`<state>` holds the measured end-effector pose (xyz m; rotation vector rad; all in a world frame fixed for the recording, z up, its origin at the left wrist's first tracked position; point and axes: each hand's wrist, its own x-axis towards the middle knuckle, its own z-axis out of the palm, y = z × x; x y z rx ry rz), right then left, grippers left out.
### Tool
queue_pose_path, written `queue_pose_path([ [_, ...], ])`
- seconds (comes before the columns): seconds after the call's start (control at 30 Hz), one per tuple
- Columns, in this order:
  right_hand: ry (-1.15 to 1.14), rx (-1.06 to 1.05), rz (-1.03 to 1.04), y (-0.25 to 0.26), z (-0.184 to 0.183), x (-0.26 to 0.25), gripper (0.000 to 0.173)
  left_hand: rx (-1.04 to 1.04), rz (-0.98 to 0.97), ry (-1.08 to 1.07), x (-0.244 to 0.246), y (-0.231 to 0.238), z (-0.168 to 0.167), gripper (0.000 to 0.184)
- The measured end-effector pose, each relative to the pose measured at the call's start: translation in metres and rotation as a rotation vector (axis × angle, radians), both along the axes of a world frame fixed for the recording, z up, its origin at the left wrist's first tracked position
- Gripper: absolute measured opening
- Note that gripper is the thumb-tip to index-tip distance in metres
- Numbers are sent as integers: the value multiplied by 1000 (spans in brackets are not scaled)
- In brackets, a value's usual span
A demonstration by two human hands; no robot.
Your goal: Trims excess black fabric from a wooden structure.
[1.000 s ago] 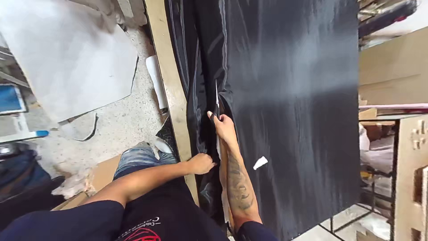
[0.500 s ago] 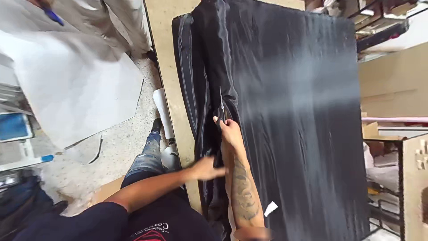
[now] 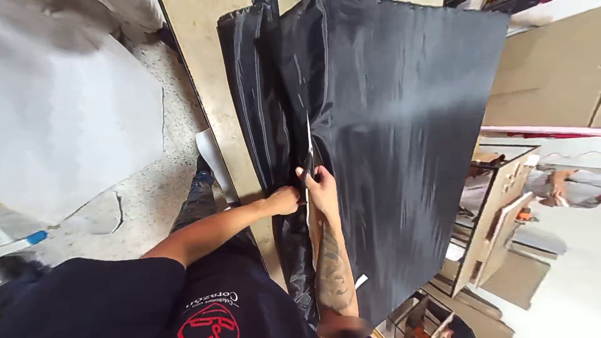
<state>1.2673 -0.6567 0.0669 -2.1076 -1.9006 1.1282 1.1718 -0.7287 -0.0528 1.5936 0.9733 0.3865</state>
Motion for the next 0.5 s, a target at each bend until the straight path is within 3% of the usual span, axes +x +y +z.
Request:
queue_pose_path([
  [0.07,-20,7,3,40,1,-30,42,-23,-108,21,-5,5,4,55],
  [0.23,-88,-23,22,123,6,-92,49,-30,-161,-43,-13,5,-4,55],
  [0.37,-102,-23,37,174,8,-140,57,-133,-301,48,-22,20,10,63],
  [0.43,-50,32,72,210,3,-168,56,-185,-297,52,-20,21,9,62],
  [0.5,105,156,206,226,16,-198,43,-216,-269,39,-19,16,4,59],
])
